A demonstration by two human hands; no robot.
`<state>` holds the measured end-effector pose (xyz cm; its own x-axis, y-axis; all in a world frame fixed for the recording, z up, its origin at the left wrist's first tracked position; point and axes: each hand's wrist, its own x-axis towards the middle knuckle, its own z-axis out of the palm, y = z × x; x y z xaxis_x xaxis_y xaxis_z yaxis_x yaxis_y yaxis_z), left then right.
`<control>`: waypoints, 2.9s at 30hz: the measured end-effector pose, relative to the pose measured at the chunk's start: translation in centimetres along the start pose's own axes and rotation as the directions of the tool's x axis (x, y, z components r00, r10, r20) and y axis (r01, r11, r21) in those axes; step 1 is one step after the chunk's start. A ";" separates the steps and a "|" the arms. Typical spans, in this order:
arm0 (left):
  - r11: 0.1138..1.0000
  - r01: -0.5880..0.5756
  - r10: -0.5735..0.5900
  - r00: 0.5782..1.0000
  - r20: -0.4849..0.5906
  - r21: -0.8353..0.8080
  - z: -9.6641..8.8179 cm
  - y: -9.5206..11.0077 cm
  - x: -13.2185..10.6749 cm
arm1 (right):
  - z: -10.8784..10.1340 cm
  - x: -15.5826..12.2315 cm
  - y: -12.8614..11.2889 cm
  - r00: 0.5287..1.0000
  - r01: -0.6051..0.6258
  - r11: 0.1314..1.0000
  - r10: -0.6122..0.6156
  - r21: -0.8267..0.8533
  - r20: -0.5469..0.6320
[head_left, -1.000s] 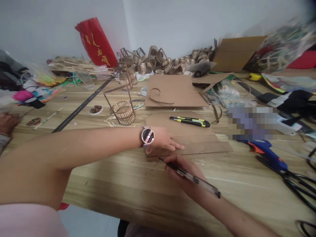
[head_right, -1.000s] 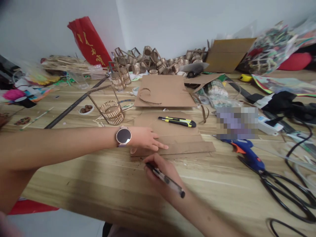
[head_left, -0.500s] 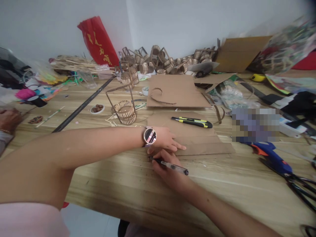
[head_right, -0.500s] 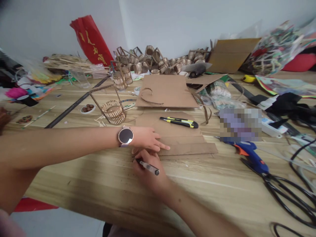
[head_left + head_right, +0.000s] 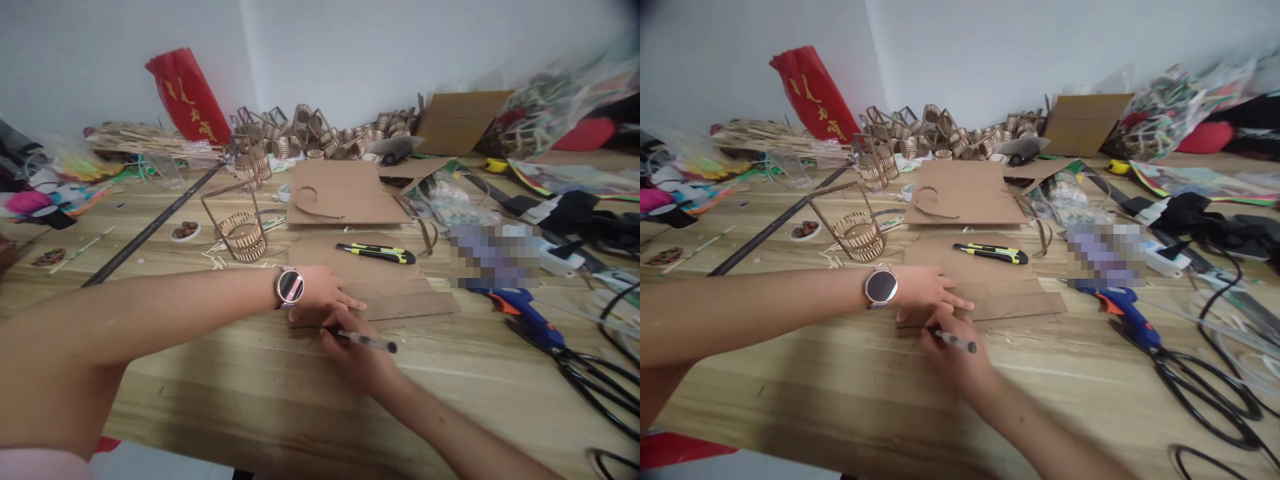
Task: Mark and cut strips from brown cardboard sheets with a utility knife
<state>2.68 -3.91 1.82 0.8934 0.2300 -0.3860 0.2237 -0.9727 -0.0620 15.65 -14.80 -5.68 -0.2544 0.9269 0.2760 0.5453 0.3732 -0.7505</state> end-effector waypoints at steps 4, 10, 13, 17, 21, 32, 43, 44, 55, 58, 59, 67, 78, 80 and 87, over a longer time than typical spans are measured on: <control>0.974 -0.203 0.194 0.976 0.100 0.099 0.1 -0.3 0.1 | -4.6 -1.0 2.3 0.994 -0.107 0.994 0.107 -0.034 -0.019; 0.966 -0.229 0.229 0.973 0.016 0.118 1.2 -1.0 0.2 | -11.0 -2.2 3.0 0.977 -0.186 0.979 0.176 -0.081 -0.121; 0.965 -0.225 0.224 0.974 0.023 0.134 1.3 -1.0 0.3 | -11.7 -2.4 2.4 0.975 -0.215 0.973 0.208 -0.087 -0.083; 0.976 -0.196 0.186 0.977 0.106 0.098 0.9 -0.8 0.3 | -11.6 -1.0 1.6 0.955 -0.245 0.970 0.239 -0.009 -0.176; 0.989 -0.141 0.144 0.983 0.116 -0.035 1.2 -0.7 0.4 | -11.1 2.1 0.1 0.937 -0.176 0.973 0.211 0.147 -0.277; 0.978 -0.178 0.180 0.984 0.005 -0.108 3.6 -1.9 0.7 | -8.4 6.4 -3.9 0.872 -0.018 0.949 0.170 0.316 -0.460; 0.976 -0.219 0.217 0.968 -0.125 -0.001 2.7 -1.2 0.3 | -6.6 -1.4 0.8 0.930 -0.281 0.921 0.331 0.268 -0.162; 0.978 -0.207 0.205 0.974 -0.094 -0.015 2.5 -1.2 0.3 | -6.1 -1.9 0.9 0.942 -0.271 0.922 0.313 0.277 -0.119; 0.977 -0.197 0.197 0.980 0.005 0.079 1.4 -0.7 0.1 | -1.6 -1.4 -1.2 0.984 -0.039 0.980 0.003 0.197 0.179; 0.973 -0.193 0.190 0.981 0.040 0.123 0.9 -0.5 -0.1 | -0.6 -0.9 -1.5 0.987 0.065 0.970 -0.097 0.236 0.125; 0.972 -0.191 0.186 0.981 0.046 0.138 0.9 -0.4 -0.2 | -0.3 -0.8 -1.6 0.986 0.090 0.965 -0.121 0.246 0.114; 0.977 -0.200 0.202 0.979 -0.032 0.072 1.4 -0.6 -0.1 | 1.4 -0.6 -1.8 0.997 -0.045 0.988 0.035 0.146 0.065; 0.975 -0.220 0.218 0.960 -0.175 0.006 2.7 -0.9 0.1 | 1.7 -0.3 -2.3 0.999 0.005 0.987 -0.013 0.161 0.044; 0.976 -0.219 0.219 0.961 -0.170 0.015 2.8 -1.0 0.2 | 1.7 -0.3 -2.3 0.999 0.005 0.988 -0.012 0.157 0.039; 0.990 -0.142 0.142 0.989 -0.030 0.006 1.6 -0.4 0.2 | -0.4 -0.2 -0.8 0.998 -0.047 0.995 0.043 0.089 0.040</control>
<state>2.14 -3.52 0.28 0.9274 0.0903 -0.3629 0.0921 -0.9957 -0.0123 15.61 -15.32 -4.90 -0.2626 0.9397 0.2189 0.4831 0.3245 -0.8132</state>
